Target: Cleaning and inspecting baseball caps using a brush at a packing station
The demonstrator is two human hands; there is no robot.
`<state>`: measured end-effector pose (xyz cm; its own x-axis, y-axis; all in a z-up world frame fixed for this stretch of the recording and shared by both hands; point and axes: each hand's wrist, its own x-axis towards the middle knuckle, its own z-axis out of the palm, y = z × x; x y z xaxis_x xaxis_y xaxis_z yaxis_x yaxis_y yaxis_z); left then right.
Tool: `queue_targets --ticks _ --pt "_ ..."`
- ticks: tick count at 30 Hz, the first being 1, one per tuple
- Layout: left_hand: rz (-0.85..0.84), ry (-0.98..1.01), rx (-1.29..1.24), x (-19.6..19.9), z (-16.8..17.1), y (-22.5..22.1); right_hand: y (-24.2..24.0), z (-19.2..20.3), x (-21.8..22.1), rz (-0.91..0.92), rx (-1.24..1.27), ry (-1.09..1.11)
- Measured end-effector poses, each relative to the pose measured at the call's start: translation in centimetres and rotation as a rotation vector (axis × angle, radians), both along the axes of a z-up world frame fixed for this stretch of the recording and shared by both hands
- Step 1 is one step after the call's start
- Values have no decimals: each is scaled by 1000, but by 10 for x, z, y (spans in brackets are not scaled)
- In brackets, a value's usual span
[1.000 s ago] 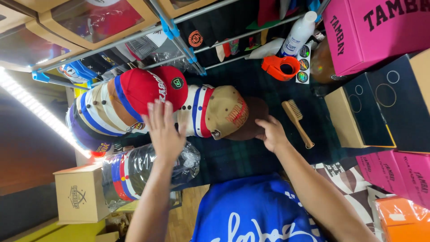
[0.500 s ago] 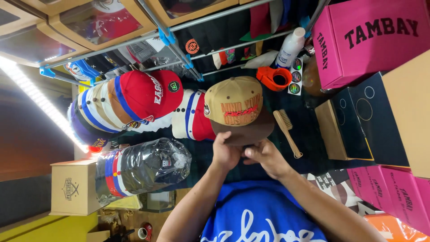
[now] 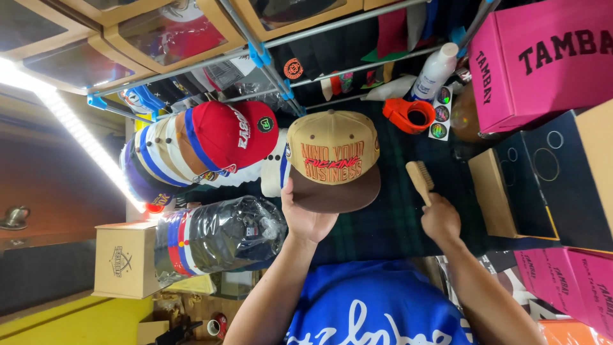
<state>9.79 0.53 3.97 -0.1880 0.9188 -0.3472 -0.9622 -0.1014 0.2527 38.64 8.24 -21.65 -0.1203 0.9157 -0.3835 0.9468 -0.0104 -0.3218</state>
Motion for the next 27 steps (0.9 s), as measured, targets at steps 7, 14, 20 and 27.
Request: queue_targets --ticks 7,14,20,27 --pt "-26 -94 7 -35 13 -17 -19 99 -13 -346 22 531" --pt "-7 -37 6 -79 7 -37 -57 233 -78 -153 118 816" --pt "21 25 15 -85 -6 -49 -91 294 -183 324 619 554" --pt "-66 -116 20 -125 -11 -60 -77 212 -157 303 838 560"
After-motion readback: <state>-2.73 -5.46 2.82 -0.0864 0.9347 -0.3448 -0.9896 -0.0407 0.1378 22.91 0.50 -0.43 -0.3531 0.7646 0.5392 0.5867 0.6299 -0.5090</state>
